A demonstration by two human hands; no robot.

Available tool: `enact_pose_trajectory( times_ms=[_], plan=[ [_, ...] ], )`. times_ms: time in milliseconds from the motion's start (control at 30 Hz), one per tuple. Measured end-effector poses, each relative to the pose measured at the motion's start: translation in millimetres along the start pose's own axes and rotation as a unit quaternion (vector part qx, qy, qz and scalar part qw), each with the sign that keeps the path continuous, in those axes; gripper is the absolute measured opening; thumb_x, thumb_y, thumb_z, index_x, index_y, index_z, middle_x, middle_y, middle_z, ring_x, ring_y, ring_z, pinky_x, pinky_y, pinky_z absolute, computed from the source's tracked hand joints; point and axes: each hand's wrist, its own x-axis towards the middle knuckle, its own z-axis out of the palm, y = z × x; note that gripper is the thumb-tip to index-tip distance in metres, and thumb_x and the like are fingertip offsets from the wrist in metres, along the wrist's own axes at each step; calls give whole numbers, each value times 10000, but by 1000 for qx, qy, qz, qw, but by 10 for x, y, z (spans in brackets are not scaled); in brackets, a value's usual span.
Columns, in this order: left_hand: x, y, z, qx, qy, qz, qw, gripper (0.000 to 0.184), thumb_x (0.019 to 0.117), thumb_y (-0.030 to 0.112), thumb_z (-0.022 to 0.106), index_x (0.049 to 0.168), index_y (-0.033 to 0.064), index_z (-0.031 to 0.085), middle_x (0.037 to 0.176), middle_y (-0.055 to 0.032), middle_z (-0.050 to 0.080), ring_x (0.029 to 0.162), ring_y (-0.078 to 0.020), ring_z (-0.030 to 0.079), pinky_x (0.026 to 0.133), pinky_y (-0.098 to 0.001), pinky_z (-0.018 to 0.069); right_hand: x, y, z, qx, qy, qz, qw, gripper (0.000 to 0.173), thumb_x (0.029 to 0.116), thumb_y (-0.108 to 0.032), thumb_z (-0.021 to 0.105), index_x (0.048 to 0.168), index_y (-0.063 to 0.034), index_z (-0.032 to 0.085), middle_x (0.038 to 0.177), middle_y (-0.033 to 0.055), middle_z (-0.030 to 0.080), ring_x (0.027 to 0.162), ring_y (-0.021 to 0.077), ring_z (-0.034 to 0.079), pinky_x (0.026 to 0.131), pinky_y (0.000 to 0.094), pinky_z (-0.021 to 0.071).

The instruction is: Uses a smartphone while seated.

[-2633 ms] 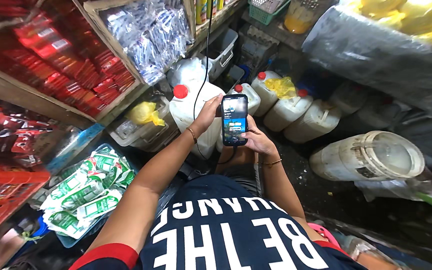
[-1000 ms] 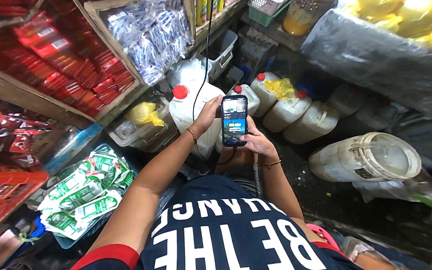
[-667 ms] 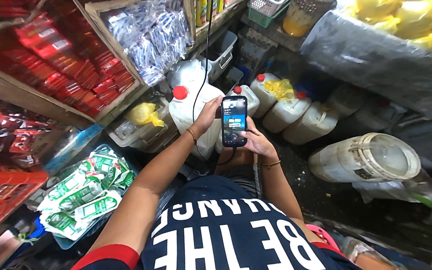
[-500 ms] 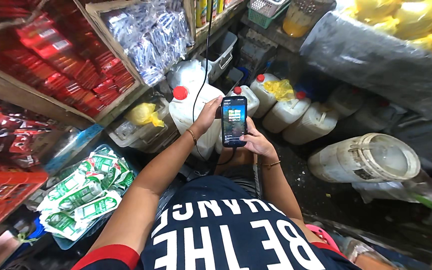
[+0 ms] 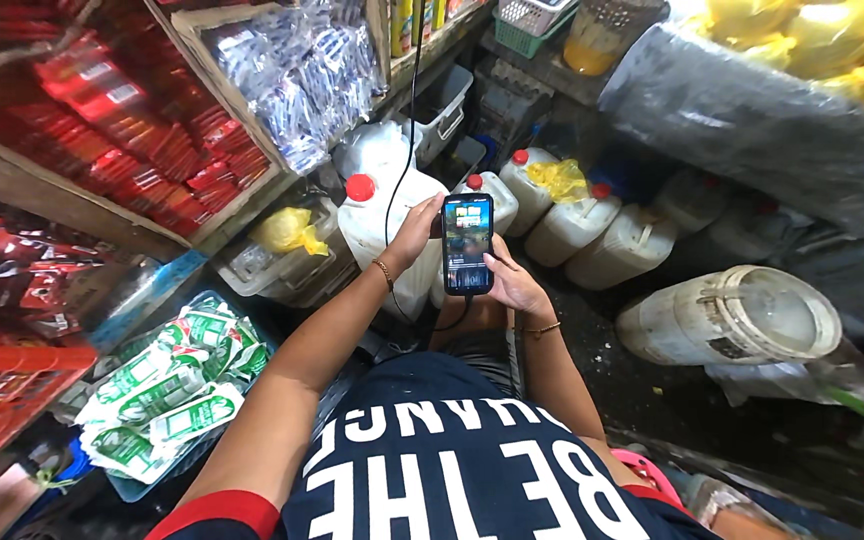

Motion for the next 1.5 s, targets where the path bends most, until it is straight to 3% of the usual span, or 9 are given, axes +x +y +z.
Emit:
enact_pose_trajectory(
  times_ms=[67,133,233,733,1500],
  plan=[
    [1,-12,-6,-1,-1,1,1000,533,1131,366,232,1283,-1,587,1066,-102,711,947,-151,704,879,-352,585,1,11,-15,3,-6,-4,1000,583,1024,-336,562,1547,-288,308,1380,62,589,1202,223,626,978,439,558],
    [0,-8,-2,-3,-2,1,1000,531,1131,367,232,1288,2,585,1071,-101,711,946,-153,706,878,-352,587,4,28,-25,-3,-1,-14,1000,682,955,-193,630,1543,-283,296,1368,52,589,1178,217,634,965,444,562],
    [7,-13,-1,1,0,-1,1000,536,1130,370,232,1290,-3,582,1078,-108,706,944,-158,703,877,-358,586,0,39,-41,-21,-3,-24,999,800,895,-19,564,1574,-290,239,1414,44,549,1201,216,619,973,459,555],
    [2,-11,-16,4,-7,0,1000,534,1131,363,223,1287,-3,578,1063,-102,700,932,-145,697,869,-346,582,2,30,-31,-13,-3,-18,1000,730,928,-10,513,1562,-281,272,1393,63,564,1185,227,629,965,461,560],
    [0,5,-23,-2,5,-3,1000,528,1133,354,232,1293,-4,586,1064,-101,705,943,-144,696,882,-343,578,17,26,-23,-5,4,-7,1000,719,919,-31,561,1547,-256,294,1352,54,596,1158,208,644,965,439,562]
  ],
)
